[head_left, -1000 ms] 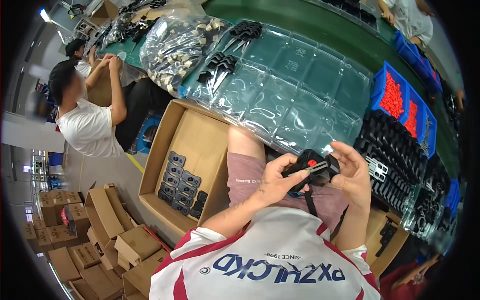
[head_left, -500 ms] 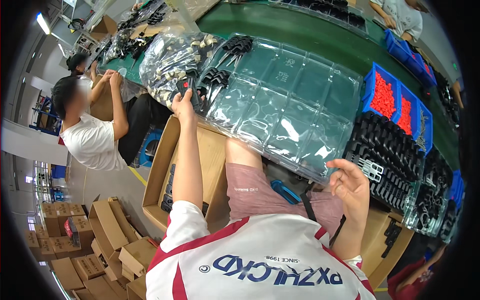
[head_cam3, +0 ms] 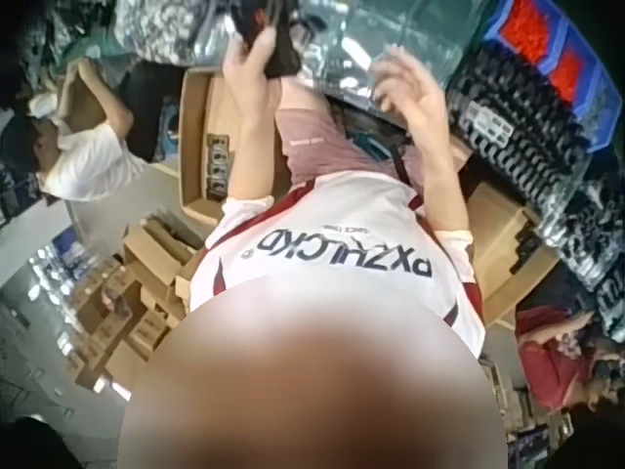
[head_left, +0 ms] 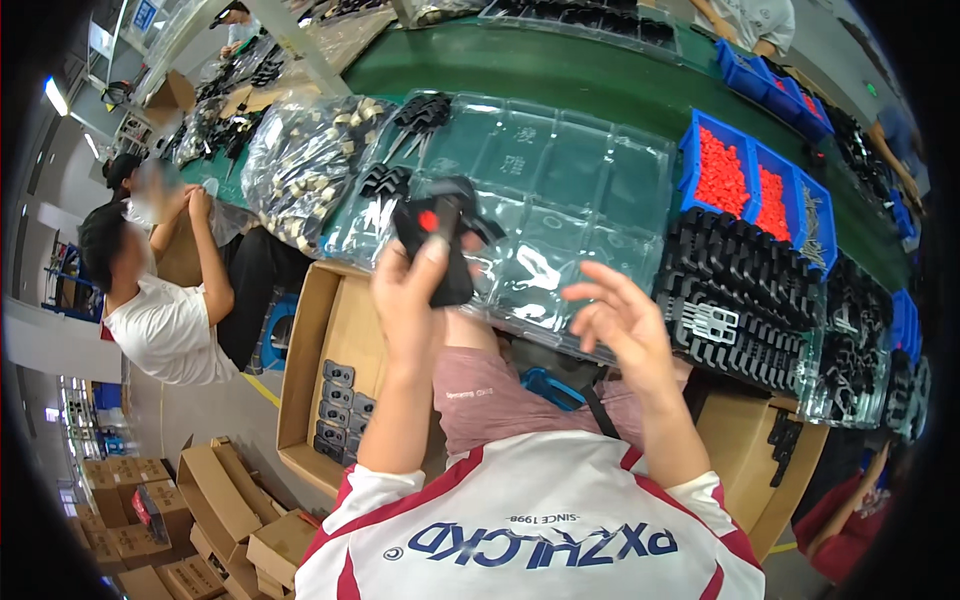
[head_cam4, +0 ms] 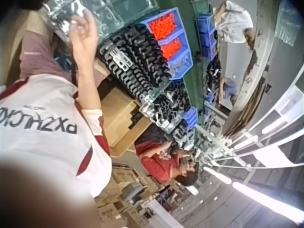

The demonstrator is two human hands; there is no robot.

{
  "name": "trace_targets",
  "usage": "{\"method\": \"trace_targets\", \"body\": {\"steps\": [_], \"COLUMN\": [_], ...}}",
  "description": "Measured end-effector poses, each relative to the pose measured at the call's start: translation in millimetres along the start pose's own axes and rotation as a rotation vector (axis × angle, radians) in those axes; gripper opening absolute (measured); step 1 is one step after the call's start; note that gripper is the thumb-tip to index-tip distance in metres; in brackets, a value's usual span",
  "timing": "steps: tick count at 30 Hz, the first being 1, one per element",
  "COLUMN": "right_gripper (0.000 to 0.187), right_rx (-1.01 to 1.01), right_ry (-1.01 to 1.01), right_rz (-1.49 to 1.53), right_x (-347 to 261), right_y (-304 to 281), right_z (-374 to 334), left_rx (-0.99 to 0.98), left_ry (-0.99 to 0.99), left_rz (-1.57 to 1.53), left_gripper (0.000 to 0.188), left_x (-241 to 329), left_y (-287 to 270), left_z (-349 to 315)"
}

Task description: Assembling plastic car phone holders by snapping components together and inserting small parts.

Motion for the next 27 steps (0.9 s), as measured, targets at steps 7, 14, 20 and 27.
{"method": "trace_targets", "body": {"steps": [7,14,20,27], "right_gripper": [0.031,0.027,0.03,0.04], "right_rx": [-0.012,0.006,0.009,-0.115], "right_ry": [-0.011,0.091,0.069,0.154], "right_rz": [-0.009,0.378,-0.073,-0.163], "right_x": [17,14,-19,-24], "right_y": [15,-9,-4,0], "right_z": [5,6,9,8], "left_rx": [-0.095,-0.118,-0.174,-0.295], "left_ry": [-0.224,-0.34,-0.437,-0.515], "left_rz": [-0.01,-0.165,0.003,-0.045], "left_gripper": [0.02,0.027,0.026,0.027], "left_x": [-53,-53,-53,-52], "left_y": [18,17,9,18], "left_z": [-63,-73,-76,-80]}}
Point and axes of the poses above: each hand's wrist, its own z-axis towards the middle knuckle, its own y-axis out of the palm, x = y × z, the point moved 7 cm from there along z, towards the middle knuckle, and after that the axes turned 14 degrees about -z, right-handed, at the moved point
